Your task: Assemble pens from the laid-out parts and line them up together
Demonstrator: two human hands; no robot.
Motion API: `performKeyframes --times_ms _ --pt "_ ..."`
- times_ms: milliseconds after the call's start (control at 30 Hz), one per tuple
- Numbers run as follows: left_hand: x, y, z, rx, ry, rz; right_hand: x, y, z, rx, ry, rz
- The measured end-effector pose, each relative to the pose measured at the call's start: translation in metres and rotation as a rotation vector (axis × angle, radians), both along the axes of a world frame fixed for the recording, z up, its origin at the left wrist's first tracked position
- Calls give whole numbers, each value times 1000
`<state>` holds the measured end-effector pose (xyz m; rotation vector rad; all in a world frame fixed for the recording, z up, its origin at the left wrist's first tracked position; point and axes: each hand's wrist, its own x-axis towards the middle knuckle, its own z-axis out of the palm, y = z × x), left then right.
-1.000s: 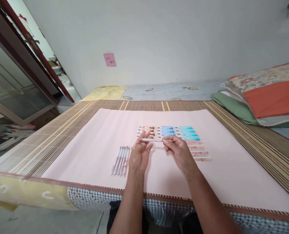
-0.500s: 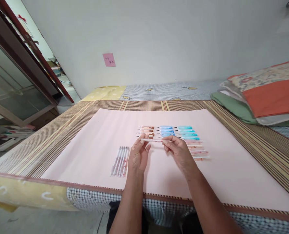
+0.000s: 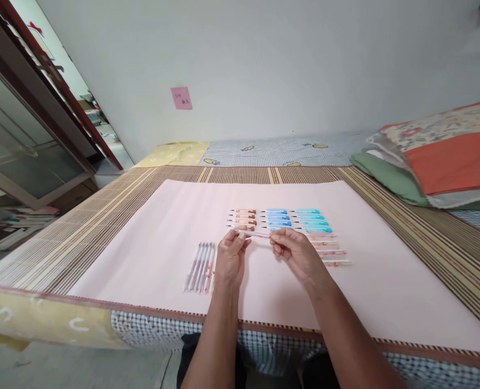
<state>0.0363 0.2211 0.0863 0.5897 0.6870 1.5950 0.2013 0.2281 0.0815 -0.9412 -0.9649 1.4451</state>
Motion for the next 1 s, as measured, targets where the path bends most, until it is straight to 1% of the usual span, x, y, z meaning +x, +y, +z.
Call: performKeyframes --times_ms 100,200,300,367,467,600,700,767,833,933,1000 --pt "0 0 0 20 21 1 1 -1 -1 -29 8 68" --pt "-2 2 -2 -36 3 33 1 0 -3 11 -100 123" --pt "-8 5 -3 -103 0 54 2 2 -3 78 -236 59" --pt "-12 5 -3 -127 28 34 2 2 -2 119 -318 42" --pt "-14 5 -3 -124 89 -12 0 -1 3 122 -368 133" --pt "-9 4 -6 -112 179 -3 -9 -9 8 83 -354 262" --pt "-7 5 -5 -112 238 3 -19 -12 8 86 -363 282" --pt "-13 6 -2 -122 247 73 -27 -12 5 100 -369 260" --pt "-27 7 2 -133 198 216 -35 -12 -1 81 -383 235" --pt "-58 6 7 -153 58 420 -48 -12 -13 1 -432 237" --pt "-80 2 9 -181 8 545 -56 -14 -21 -33 -463 259"
